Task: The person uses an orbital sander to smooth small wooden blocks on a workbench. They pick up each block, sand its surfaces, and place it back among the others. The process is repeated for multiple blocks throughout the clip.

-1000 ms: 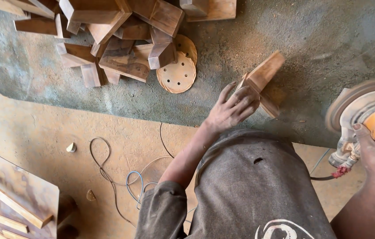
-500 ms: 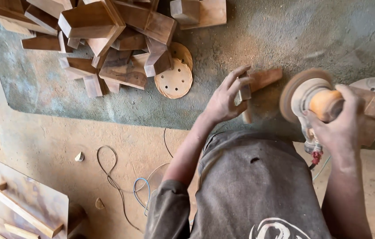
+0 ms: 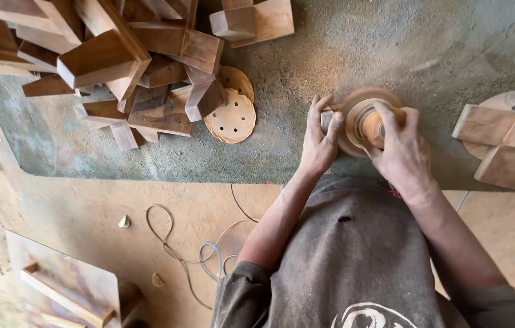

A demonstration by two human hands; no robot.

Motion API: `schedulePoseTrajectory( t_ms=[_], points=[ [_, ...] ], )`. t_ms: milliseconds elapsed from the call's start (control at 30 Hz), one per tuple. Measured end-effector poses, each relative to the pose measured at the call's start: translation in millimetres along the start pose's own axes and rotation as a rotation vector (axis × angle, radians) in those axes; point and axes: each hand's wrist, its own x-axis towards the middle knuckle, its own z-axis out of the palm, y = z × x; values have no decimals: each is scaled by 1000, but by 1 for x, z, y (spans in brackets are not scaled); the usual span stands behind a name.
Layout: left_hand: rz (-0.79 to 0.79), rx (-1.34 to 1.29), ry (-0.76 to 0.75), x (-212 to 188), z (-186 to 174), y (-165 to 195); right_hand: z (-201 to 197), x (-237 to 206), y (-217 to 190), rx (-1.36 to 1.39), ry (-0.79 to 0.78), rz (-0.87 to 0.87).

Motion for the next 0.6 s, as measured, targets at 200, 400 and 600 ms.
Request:
schedulePoseTrajectory(
  t_ms=[200,400,600],
  points=[
    [70,-153,-80,2,-2,-15,16,9,-11,-188,-41,-24],
    [72,-243,-143,7,-8,-27,37,55,-15,-191,45,-2],
    [-285,-340,-72,20,-3,-3,31,39,-26,-225,57,42]
  ],
)
